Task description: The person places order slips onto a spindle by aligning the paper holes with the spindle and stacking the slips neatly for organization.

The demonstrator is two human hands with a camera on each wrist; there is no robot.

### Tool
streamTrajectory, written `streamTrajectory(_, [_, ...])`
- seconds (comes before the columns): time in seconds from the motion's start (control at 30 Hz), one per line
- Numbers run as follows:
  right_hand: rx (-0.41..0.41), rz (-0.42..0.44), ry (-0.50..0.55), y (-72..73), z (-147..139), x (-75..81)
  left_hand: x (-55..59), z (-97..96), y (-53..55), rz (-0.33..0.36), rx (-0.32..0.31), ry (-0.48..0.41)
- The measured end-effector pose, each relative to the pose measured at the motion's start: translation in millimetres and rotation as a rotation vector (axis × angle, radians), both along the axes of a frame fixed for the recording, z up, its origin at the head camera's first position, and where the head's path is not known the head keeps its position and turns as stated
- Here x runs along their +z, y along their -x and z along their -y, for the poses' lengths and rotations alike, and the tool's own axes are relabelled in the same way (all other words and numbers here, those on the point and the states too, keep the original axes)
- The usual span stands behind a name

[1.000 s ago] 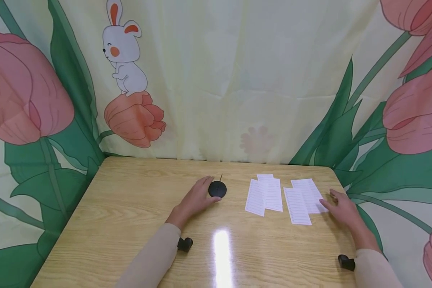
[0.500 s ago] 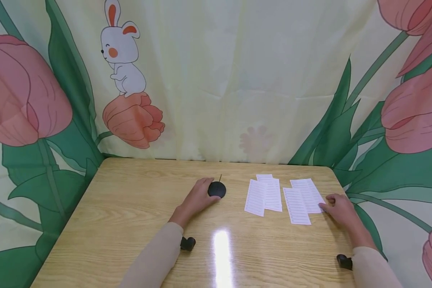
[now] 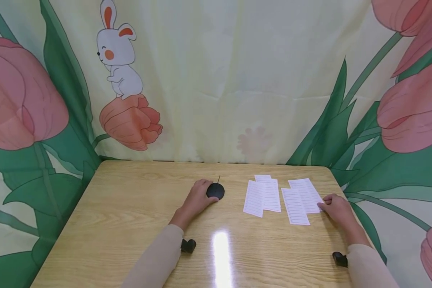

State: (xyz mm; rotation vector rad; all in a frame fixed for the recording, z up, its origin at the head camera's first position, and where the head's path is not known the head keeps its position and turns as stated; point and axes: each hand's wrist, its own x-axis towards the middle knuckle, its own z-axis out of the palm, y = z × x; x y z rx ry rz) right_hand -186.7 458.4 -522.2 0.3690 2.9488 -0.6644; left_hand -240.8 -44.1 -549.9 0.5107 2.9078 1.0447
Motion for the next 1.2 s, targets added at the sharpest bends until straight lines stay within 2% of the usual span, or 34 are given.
streamTrajectory(0.23, [-0.026,0.039,0.008,2.5,4.6,1.5,0.2,0.0,-1.8,-0.030,0.003,-0.002])
streamTrajectory(0.63, [-0.054,0.084,0.058,3.5,5.8,0.1,1.3,-1.3,-2.4,-0.015,0.005,0.018])
streamTrajectory(0.83, [-0.058,0.117,0.096,4.0,7.2,-0.8,-1.0,0.2,-3.3,-0.032,0.016,0.023])
streamTrajectory(1.2, [-0.078,0.137,0.086,-0.1,5.7,3.5,-2.5,-0.7,-2.1,-0.040,0.011,0.015])
